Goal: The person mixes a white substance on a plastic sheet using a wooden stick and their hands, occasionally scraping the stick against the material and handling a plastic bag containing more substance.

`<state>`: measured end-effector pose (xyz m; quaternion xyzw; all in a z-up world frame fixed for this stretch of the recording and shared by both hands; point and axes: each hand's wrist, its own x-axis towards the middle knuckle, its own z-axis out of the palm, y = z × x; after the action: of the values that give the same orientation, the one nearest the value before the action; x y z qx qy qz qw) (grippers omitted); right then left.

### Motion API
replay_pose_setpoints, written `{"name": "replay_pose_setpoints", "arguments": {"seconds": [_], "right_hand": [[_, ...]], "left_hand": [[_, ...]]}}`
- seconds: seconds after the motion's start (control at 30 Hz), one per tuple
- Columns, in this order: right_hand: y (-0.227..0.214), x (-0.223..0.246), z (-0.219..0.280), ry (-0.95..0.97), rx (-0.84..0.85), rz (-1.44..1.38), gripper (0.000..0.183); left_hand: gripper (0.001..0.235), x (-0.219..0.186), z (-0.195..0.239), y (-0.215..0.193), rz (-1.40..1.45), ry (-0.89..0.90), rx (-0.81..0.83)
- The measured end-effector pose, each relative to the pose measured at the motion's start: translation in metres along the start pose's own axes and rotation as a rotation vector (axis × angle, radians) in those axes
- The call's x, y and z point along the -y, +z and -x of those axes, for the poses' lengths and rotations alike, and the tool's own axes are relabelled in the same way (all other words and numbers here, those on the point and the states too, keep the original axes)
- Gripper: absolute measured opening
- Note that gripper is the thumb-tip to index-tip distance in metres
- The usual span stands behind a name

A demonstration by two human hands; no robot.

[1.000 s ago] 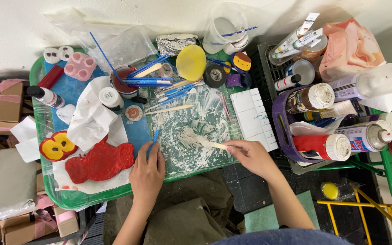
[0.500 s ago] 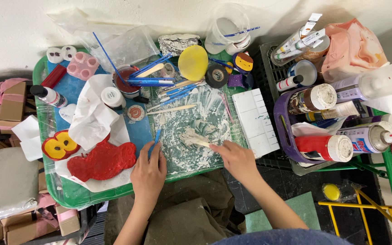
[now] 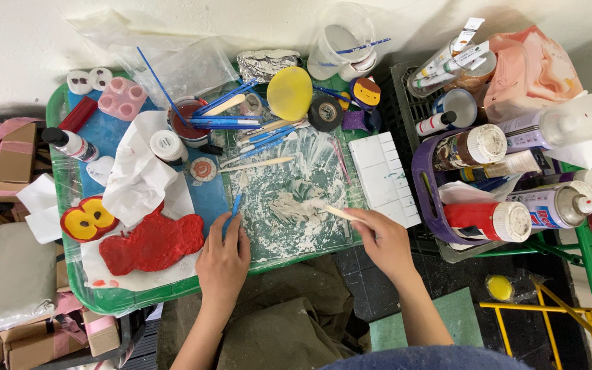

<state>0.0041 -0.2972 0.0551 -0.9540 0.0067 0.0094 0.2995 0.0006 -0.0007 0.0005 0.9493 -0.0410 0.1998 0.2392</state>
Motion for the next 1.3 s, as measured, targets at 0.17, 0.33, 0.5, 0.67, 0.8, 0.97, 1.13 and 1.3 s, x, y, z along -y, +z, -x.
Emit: {"name": "replay_pose_setpoints", "arguments": {"seconds": [0.17,0.33,0.5,0.67,0.8,0.97,1.13,1.3], "right_hand": [[0.023,-0.004,-0.010,0.158,0.138,-0.126,0.021],[0.036,-0.008,-0.008,-0.042,-0.006,0.061,0.007],[0.028,-0.008,-0.008,-0.203,-0.036,0.149,0.006],[0.029,-0.010,0.001,-0.061,-0.051,0.124,0.003],[0.027,-0.032,0.006,-0.095,-0.031,0.089,0.006],[0.011,-0.066,0.011,0.005,-0.008,0.085,0.008],[0.037,-0.087,0.006,0.126,0.092,-0.659,0.023],[0.070,-0.072,0.009,0.369,0.388,-1.487,0.027]], "left_hand": [[0.023,-0.002,0.000,-0.001,-0.005,-0.005,-0.007],[0.024,0.000,0.001,-0.001,-0.007,-0.004,0.006],[0.022,-0.001,0.000,0.000,-0.021,0.000,0.004],[0.022,-0.001,0.000,0.000,-0.012,0.002,0.000],[0.023,0.000,-0.001,-0.001,-0.004,0.003,0.004],[0.022,0.001,0.000,0.000,0.000,0.005,-0.007],[0.023,-0.001,-0.001,0.000,0.000,0.042,0.004],[0.020,-0.002,-0.001,-0.001,-0.007,0.065,-0.019]]}}
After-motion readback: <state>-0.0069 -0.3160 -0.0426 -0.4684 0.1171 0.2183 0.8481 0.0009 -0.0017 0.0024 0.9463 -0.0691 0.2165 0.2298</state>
